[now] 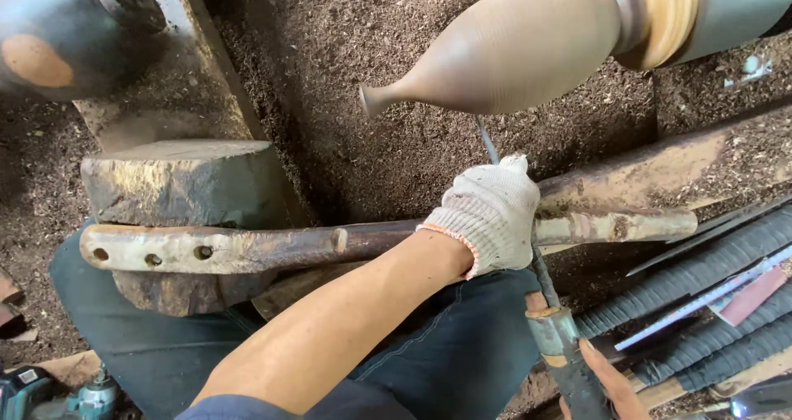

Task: The person holds a metal file against a spinning vase mounted on a lathe, shaping and smoothing its surface. They steady the file on a wooden tool rest with one gloved hand while guiding it with the other, repositioning the tool along the vase body and neck as it rotates.

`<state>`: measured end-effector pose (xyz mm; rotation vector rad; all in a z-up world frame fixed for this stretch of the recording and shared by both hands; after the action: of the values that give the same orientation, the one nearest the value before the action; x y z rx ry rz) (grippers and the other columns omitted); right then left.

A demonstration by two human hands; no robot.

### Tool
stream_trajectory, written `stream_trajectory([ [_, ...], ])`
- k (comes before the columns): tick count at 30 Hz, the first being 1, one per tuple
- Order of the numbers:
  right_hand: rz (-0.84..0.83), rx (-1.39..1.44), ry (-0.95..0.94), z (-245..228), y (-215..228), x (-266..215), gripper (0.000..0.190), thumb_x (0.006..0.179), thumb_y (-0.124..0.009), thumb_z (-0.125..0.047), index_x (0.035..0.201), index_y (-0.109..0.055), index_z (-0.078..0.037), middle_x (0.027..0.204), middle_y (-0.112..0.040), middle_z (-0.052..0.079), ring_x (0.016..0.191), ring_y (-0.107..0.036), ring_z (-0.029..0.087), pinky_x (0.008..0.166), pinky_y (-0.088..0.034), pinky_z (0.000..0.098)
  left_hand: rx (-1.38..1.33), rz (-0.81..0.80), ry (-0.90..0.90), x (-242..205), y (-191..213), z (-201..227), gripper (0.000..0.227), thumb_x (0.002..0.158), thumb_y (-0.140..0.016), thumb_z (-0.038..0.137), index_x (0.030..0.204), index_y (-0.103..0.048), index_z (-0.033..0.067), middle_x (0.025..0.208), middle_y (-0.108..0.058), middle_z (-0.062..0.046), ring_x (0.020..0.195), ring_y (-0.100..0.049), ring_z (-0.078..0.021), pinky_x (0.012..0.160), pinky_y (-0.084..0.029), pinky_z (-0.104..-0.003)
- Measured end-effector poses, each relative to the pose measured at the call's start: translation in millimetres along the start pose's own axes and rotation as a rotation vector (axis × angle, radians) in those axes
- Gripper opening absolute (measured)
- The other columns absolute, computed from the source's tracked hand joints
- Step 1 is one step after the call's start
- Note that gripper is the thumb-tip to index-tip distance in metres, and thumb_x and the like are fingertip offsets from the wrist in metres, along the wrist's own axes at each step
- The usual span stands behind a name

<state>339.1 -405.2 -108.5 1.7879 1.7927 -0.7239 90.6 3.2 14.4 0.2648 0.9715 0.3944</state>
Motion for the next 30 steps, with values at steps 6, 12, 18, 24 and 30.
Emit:
stream_trajectory([
  [6, 0.365, 0.457, -0.913, 18.4, -11.5, -1.9, 0.051, 0.097, -0.051, -0.050, 0.103, -0.065, -0.002, 0.056, -0.060, 0.016, 0.041, -0.057, 0.027, 0.038, -0.045, 0.0424, 0.004, -0.068, -0.006, 3.3, -0.4, -2.0, 0.073, 0.066, -0.086, 0.025, 0.128, -0.056, -0.0001, 0.114, -0.069, -0.025, 0.108, -0.070, -0.0411, 0.092, -0.058, -0.044],
  [12, 0.333, 0.534, -0.992, 13.3, -28.3, -9.0, 0.062, 0.094, -0.051, -0.060, 0.100, -0.067, -0.001, 0.052, -0.060, 0.019, 0.038, -0.056, 0.029, 0.036, -0.044, 0.0439, 0.070, -0.029, -0.161, 6.7, -1.5, -5.6, 0.052, 0.067, -0.083, 0.023, 0.112, -0.067, 0.0005, 0.117, -0.062, -0.024, 0.108, -0.067, -0.0419, 0.091, -0.056, -0.046],
  [18, 0.330, 0.598, -0.832, -2.0, -64.7, -14.5, 0.057, 0.092, -0.053, -0.055, 0.111, -0.068, -0.002, 0.068, -0.070, 0.015, 0.042, -0.061, 0.025, 0.037, -0.049, 0.0417, 0.128, 0.016, -0.319, 15.4, -10.0, -8.5, 0.033, 0.067, -0.078, 0.019, 0.096, -0.074, 0.0037, 0.115, -0.060, -0.022, 0.102, -0.067, -0.0409, 0.086, -0.057, -0.046],
  [24, 0.334, -0.201, 0.083, 18.7, -61.3, -35.4, 0.054, 0.086, -0.066, -0.004, 0.135, -0.046, 0.001, 0.107, -0.064, 0.012, 0.092, -0.065, 0.012, 0.084, -0.050, 0.0228, 0.177, 0.008, -0.371, 19.2, -11.0, -9.0, 0.035, 0.067, -0.078, 0.021, 0.097, -0.074, 0.0035, 0.113, -0.060, -0.022, 0.101, -0.068, -0.0386, 0.085, -0.058, -0.045],
  [30, 0.126, 0.147, 0.053, 57.1, -67.2, -51.7, 0.046, 0.100, -0.059, -0.009, 0.142, -0.040, -0.002, 0.100, -0.067, 0.015, 0.077, -0.070, 0.017, 0.070, -0.057, 0.0290, 0.217, 0.037, -0.476, 26.1, -17.3, -9.2, 0.034, 0.064, -0.081, 0.025, 0.092, -0.076, 0.0075, 0.112, -0.059, -0.021, 0.099, -0.068, -0.0378, 0.084, -0.057, -0.045],
])
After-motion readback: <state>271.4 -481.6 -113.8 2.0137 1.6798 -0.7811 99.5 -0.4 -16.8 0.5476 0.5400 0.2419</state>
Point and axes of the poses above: each hand's wrist, its own x-axis towards the middle knuckle, its own y-axis out of the back of the hand, z = x × y, the point moved 3 cm from there along x, towards the middle knuckle
